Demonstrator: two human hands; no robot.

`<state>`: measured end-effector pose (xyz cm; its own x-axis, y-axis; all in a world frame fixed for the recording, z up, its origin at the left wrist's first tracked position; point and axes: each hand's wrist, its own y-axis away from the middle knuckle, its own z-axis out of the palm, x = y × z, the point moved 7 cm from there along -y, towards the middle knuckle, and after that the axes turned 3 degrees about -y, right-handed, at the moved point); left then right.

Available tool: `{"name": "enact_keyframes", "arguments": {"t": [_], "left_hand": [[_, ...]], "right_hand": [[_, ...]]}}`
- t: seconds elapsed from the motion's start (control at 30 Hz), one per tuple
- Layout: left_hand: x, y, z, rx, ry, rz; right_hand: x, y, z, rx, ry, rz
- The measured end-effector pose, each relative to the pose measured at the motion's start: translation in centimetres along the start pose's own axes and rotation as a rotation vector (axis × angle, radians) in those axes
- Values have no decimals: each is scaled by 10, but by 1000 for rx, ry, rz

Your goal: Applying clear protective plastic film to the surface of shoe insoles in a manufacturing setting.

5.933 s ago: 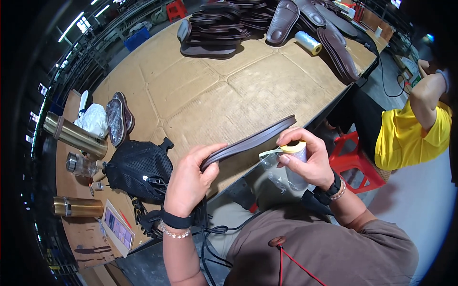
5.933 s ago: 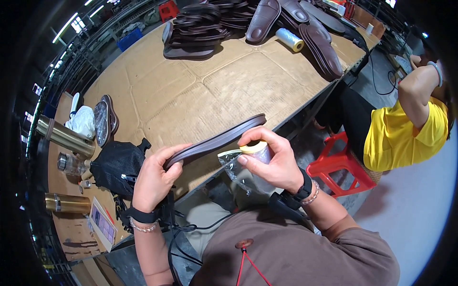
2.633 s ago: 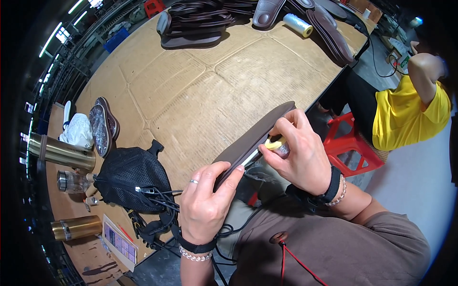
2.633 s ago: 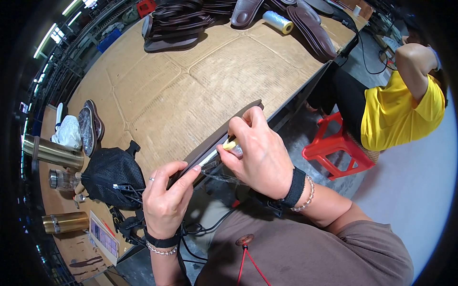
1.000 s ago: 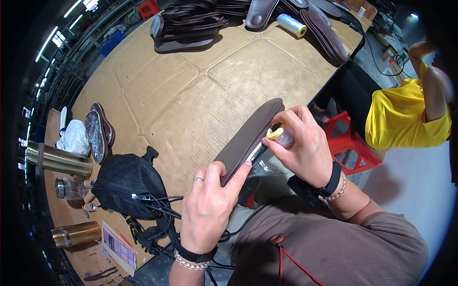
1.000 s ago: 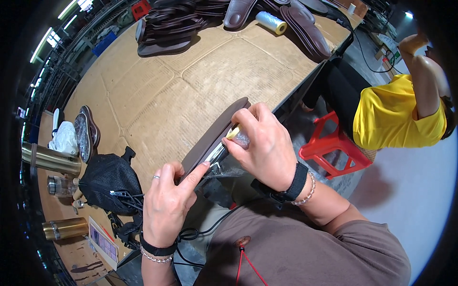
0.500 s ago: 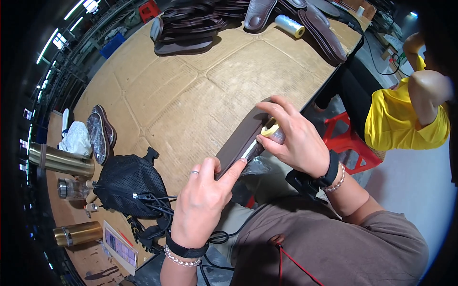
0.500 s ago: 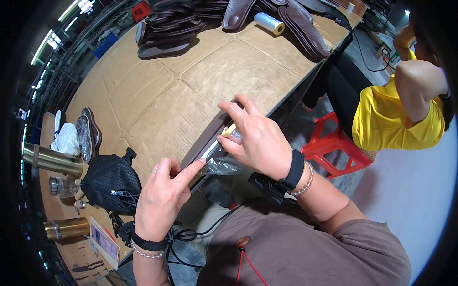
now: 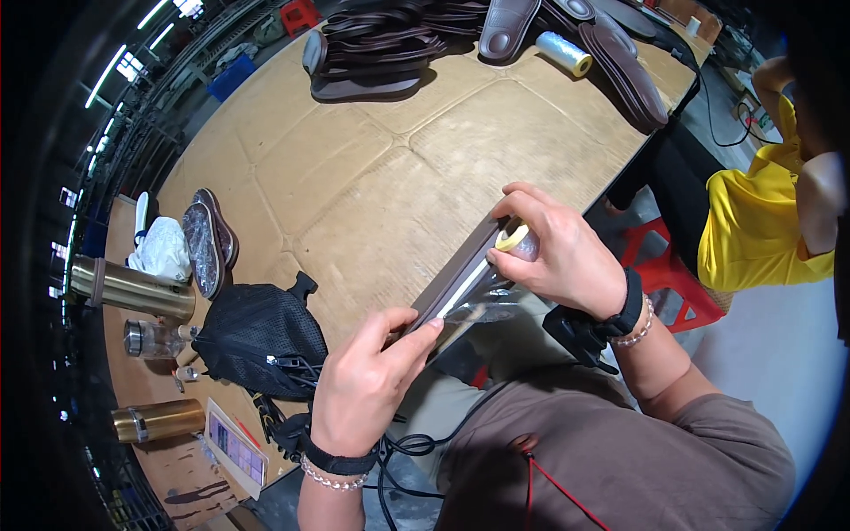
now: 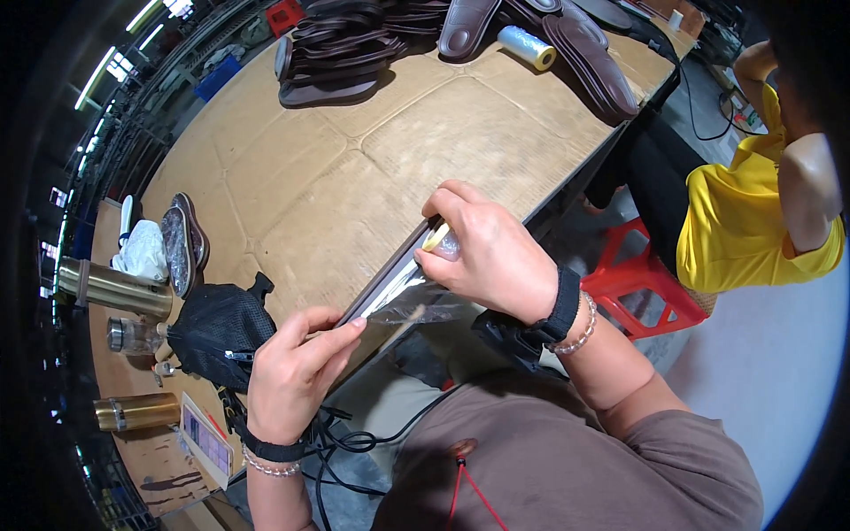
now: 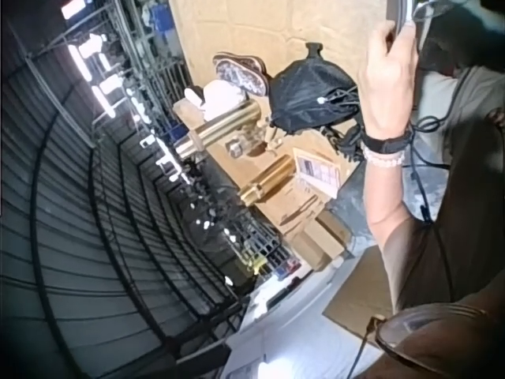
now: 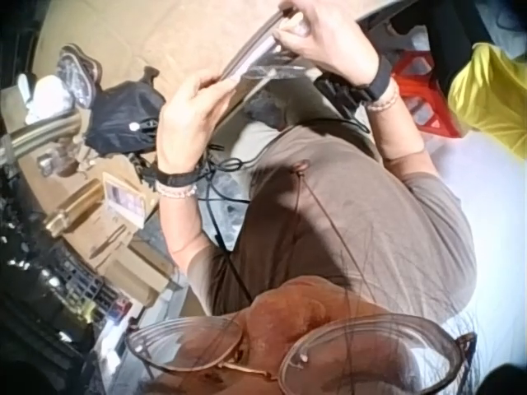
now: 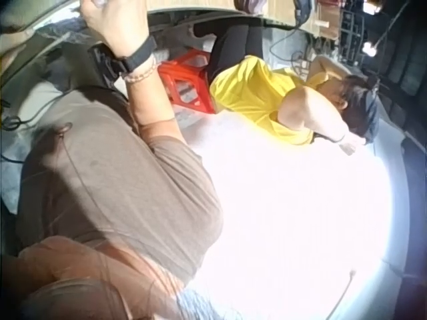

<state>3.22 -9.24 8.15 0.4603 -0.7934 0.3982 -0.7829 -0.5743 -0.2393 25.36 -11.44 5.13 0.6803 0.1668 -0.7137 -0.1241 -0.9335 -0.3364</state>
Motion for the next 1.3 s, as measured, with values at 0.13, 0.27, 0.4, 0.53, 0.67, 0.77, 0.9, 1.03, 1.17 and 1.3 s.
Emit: {"name": "enact_keyframes", "arguments": {"t": [0.13, 0.27, 0.4, 0.53, 0.67, 0.77, 0.9, 1.03, 1.17, 1.3], "left_hand": [[-3, 8, -5, 44, -33, 26], [7, 6, -16, 3, -93, -32], [21, -9, -13, -37, -208, -118], [25, -19, 5, -78, -215, -62], [22, -26, 16, -113, -140, -78], [21, -30, 20, -128, -120, -97], [21, -39, 24, -181, -131, -130], [15, -41, 27, -188, -130, -148], [13, -38, 31, -204, -172, -160], [12, -36, 32, -197, -177, -167]], "right_hand": [[1, -3, 2, -1, 5, 14], [-1, -7, 1, -3, 2, 12], [-1, -10, 2, -14, 2, 47], [1, -9, 2, -15, -19, 77], [0, -8, 2, 12, -9, 2], [0, -9, 4, -4, -15, 14], [1, -11, 4, -10, -9, 36], [4, -12, 3, -21, -3, 18], [2, -10, -2, -74, -19, -106], [11, -8, -1, -171, -151, 32]]}}
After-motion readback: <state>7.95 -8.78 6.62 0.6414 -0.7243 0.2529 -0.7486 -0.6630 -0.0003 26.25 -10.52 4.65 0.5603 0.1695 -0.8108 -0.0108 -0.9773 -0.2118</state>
